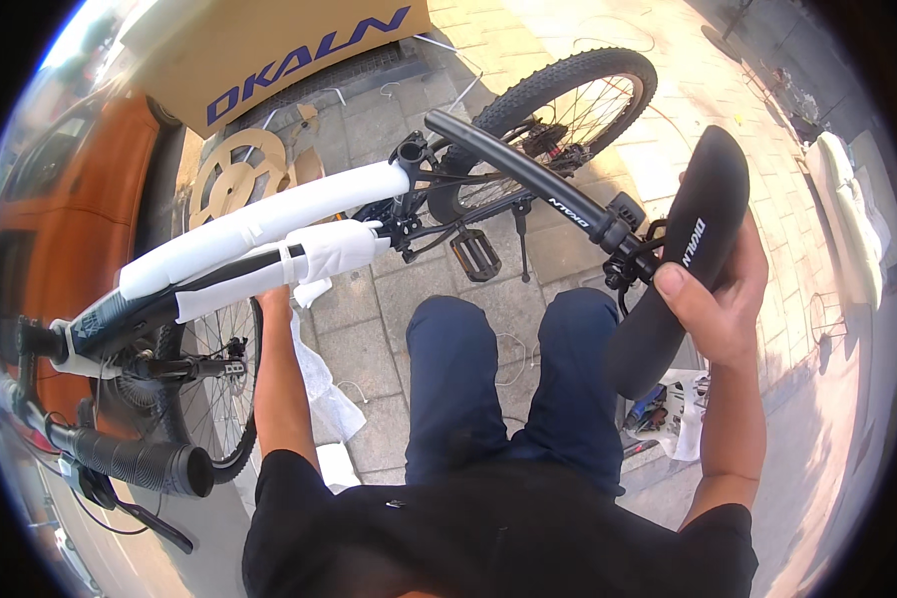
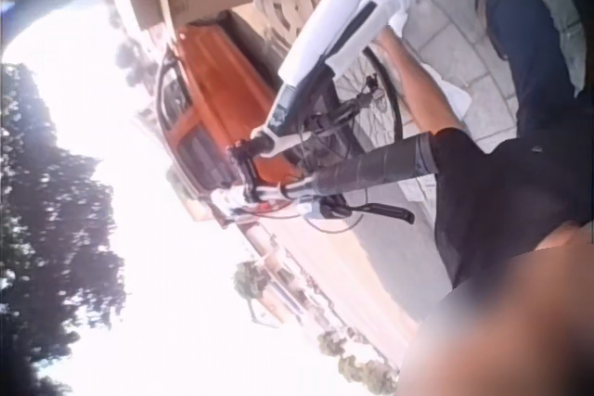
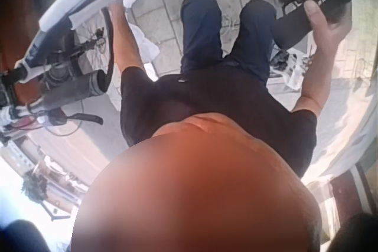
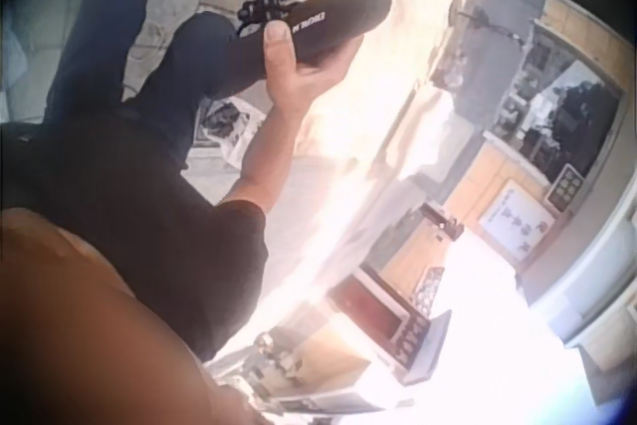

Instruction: The person assembles a bicycle by attaching the seat post and saddle. They use pliers to tighten a bolt on the seat post and then secure the saddle onto the post.

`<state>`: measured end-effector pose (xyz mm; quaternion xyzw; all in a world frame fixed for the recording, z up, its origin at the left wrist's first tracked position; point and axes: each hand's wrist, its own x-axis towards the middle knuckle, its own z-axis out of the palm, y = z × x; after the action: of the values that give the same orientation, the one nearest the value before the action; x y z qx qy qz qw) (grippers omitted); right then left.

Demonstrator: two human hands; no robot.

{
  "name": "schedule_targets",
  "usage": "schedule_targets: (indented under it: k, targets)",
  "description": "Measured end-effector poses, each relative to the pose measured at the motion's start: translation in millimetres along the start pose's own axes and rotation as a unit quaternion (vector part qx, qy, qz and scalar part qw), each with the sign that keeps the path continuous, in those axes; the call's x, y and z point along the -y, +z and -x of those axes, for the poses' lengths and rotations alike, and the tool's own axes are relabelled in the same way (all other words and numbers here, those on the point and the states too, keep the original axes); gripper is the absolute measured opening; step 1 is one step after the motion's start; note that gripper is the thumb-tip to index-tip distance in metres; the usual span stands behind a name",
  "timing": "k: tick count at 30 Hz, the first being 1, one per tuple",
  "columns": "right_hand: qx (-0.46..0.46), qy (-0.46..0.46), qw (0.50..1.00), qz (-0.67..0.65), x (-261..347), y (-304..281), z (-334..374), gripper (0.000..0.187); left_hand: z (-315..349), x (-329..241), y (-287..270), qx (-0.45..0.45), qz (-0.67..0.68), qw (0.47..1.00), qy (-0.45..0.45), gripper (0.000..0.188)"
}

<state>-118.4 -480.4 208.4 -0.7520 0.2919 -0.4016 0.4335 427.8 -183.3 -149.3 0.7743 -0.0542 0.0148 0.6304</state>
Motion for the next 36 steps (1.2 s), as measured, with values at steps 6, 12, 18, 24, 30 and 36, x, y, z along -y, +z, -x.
schedule_targets:
  k: [6,12,18,24,30,36]
  targets:
    - [0.156,-0.02,0.987,0.019,15.9,-1.3,-75.8,0.079,152.8,19.5,-62.5,0.168,0.018,0.952,-0.255,0.05]
    - [0.256,-0.05,0.944,0.203,88.5,31.9,-175.0,0.076,210.9,-54.7,-76.3,0.258,-0.058,0.955,-0.133,0.045]
    - [0.318,-0.172,0.79,0.496,180.4,86.6,-233.4,0.06,205.4,-235.7,-0.2,0.236,-0.076,0.923,0.294,0.03]
    - [0.345,-0.339,0.771,0.414,200.9,113.7,-205.7,0.039,144.5,-361.6,94.8,0.27,-0.235,0.848,0.391,0.036]
    - [0.272,-0.356,0.773,0.449,191.2,126.2,-207.9,0.034,85.0,-363.6,155.4,0.449,-0.415,0.739,0.284,0.038]
    - [0.249,-0.393,0.779,0.42,166.4,125.4,-228.9,0.038,66.3,-328.6,175.1,0.399,-0.415,0.725,0.376,0.033]
